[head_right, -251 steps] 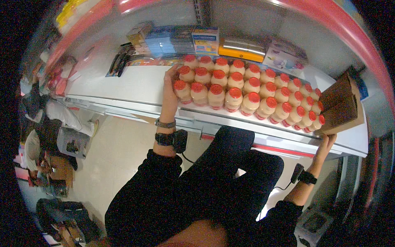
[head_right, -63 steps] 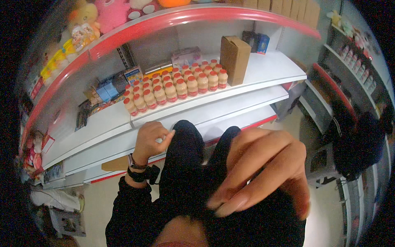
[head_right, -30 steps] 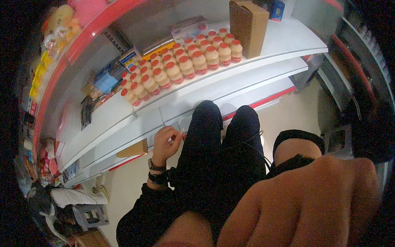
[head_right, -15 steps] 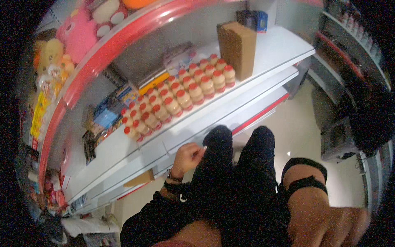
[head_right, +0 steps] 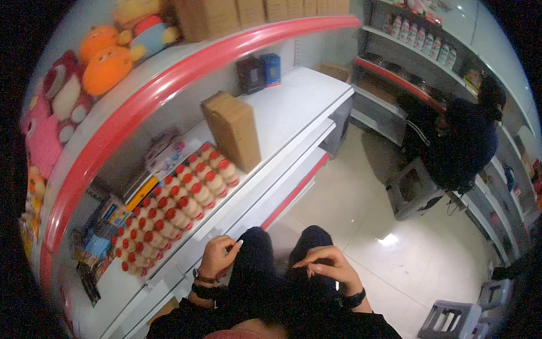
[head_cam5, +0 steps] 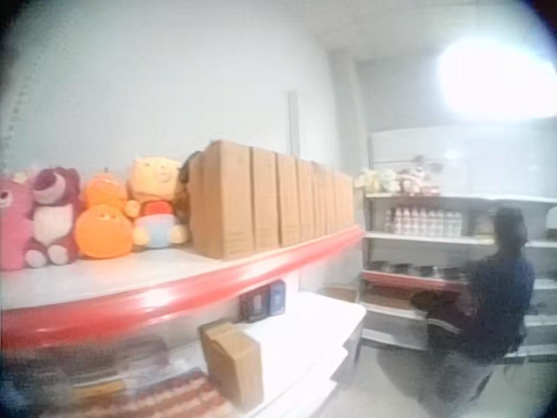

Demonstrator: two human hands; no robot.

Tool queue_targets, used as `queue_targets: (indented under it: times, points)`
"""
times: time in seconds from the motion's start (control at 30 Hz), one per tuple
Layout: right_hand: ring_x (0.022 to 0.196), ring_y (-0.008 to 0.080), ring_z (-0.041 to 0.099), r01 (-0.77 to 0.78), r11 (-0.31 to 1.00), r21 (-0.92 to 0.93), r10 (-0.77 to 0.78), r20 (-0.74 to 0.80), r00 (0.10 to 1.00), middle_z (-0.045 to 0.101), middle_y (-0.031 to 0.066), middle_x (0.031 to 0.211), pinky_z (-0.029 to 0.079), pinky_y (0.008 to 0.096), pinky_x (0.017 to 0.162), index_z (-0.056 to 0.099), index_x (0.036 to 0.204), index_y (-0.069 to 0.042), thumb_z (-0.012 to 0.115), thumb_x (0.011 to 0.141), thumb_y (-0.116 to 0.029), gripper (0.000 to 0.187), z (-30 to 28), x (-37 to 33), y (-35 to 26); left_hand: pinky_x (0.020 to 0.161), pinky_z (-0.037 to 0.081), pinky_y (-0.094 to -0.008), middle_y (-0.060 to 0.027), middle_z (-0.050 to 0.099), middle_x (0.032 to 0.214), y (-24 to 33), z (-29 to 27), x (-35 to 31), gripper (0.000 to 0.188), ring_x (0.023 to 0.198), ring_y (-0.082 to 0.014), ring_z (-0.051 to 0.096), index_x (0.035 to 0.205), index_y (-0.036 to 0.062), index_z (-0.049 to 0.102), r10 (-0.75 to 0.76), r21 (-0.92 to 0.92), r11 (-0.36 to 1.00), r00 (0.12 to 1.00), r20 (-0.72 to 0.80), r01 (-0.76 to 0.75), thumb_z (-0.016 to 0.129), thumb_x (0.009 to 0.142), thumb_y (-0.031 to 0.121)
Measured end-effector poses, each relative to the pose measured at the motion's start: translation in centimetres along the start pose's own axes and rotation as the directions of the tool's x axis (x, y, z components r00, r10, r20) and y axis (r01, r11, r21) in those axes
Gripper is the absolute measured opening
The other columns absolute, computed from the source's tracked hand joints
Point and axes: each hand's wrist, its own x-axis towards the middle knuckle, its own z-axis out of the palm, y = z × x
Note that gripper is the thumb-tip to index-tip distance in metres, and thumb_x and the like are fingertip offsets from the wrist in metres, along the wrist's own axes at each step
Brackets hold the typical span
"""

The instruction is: The person organizes rows of small bottles on a lower shelf by hand and then places several cardboard boxes into alignment on the upper shelf next to plush toys.

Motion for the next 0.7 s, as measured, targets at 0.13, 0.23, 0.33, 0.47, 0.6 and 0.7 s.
queue_targets:
  times: [0.13, 0.23, 0.33, 0.47, 0.6, 0.7]
  points:
    - [0.067, 0.0192, 0.056, -0.033, 0.989, 0.147, 0.051, -0.119, 0.992, 0.053, 0.0082, 0.061, 0.047, 0.0344, 0.07, 0.063, 0.077, 0.002, 0.055, 0.084, -0.029, 0.033, -5.7, 3.2, 2.9, 0.048, 0.04, -0.032, -0.0118, 0.052, 0.059, 1.3, 3.0, 4.9, 0.024, 0.051, -0.0266, 0.052, 0.064, 0.0011, 0.056, 0.031, -0.064, 0.998, 0.997, 0.069, -0.027, 0.064, 0.079, 0.018]
    - [0.067, 0.0169, 0.056, 0.015, 1.0, -0.009, -0.015, 0.027, 1.0, 0.054, 0.007, 0.062, 0.046, 0.0303, 0.068, 0.065, 0.084, 0.001, 0.056, 0.083, -0.026, 0.029, -9.2, 9.3, 0.4, 0.05, 0.041, -0.0331, -0.0117, 0.052, 0.06, 1.0, 5.2, 8.0, 0.023, 0.055, -0.0274, 0.052, 0.066, 0.0006, 0.057, 0.075, -0.137, 0.989, 0.984, 0.164, -0.053, 0.064, 0.079, 0.018]
    - [0.066, 0.0152, 0.055, 0.15, 0.984, -0.092, -0.119, 0.28, 0.953, 0.056, 0.0055, 0.065, 0.044, 0.0282, 0.065, 0.065, 0.092, 0.001, 0.059, 0.081, -0.023, 0.027, -11.1, 15.6, -5.4, 0.052, 0.041, -0.0349, -0.0123, 0.053, 0.061, 2.9, 5.6, 10.9, 0.023, 0.057, -0.0282, 0.053, 0.067, 0.0015, 0.058, 0.127, -0.188, 0.979, 0.946, 0.299, -0.072, 0.063, 0.08, 0.02]
    - [0.064, 0.0145, 0.053, 0.216, 0.976, -0.031, -0.178, 0.455, 0.872, 0.058, 0.0039, 0.067, 0.042, 0.028, 0.063, 0.065, 0.099, -0.001, 0.062, 0.078, -0.019, 0.028, -13.7, 18.5, -11.2, 0.057, 0.043, -0.0379, -0.0136, 0.056, 0.064, 6.8, 5.4, 15.1, 0.026, 0.062, -0.0316, 0.055, 0.068, 0.005, 0.061, 0.202, -0.257, 0.962, 0.875, 0.44, -0.093, 0.062, 0.08, 0.028]
    - [0.071, 0.0154, 0.056, 0.066, 0.998, -0.013, -0.061, 0.23, 0.971, 0.059, 0.0087, 0.078, 0.046, 0.0292, 0.068, 0.063, 0.096, 0.002, 0.06, 0.08, -0.014, 0.023, -16.7, 16.0, -15.1, 0.053, 0.041, -0.0383, -0.0142, 0.054, 0.061, 12.2, 2.8, 18.5, 0.033, 0.057, -0.0312, 0.053, 0.062, 0.0038, 0.057, 0.172, -0.258, 0.964, 0.889, 0.424, -0.064, 0.061, 0.081, 0.031]
    - [0.072, 0.0164, 0.057, -0.044, 0.999, 0.014, 0.042, 0.129, 0.991, 0.059, 0.0101, 0.081, 0.047, 0.0292, 0.068, 0.062, 0.093, 0.003, 0.057, 0.082, -0.013, 0.019, -17.6, 13.9, -20.3, 0.057, 0.044, -0.0347, -0.0126, 0.057, 0.069, 16.4, -0.3, 20.7, 0.025, 0.062, -0.0263, 0.056, 0.07, 0.0011, 0.059, 0.121, -0.13, 0.988, 0.923, 0.364, -0.079, 0.063, 0.08, 0.024]
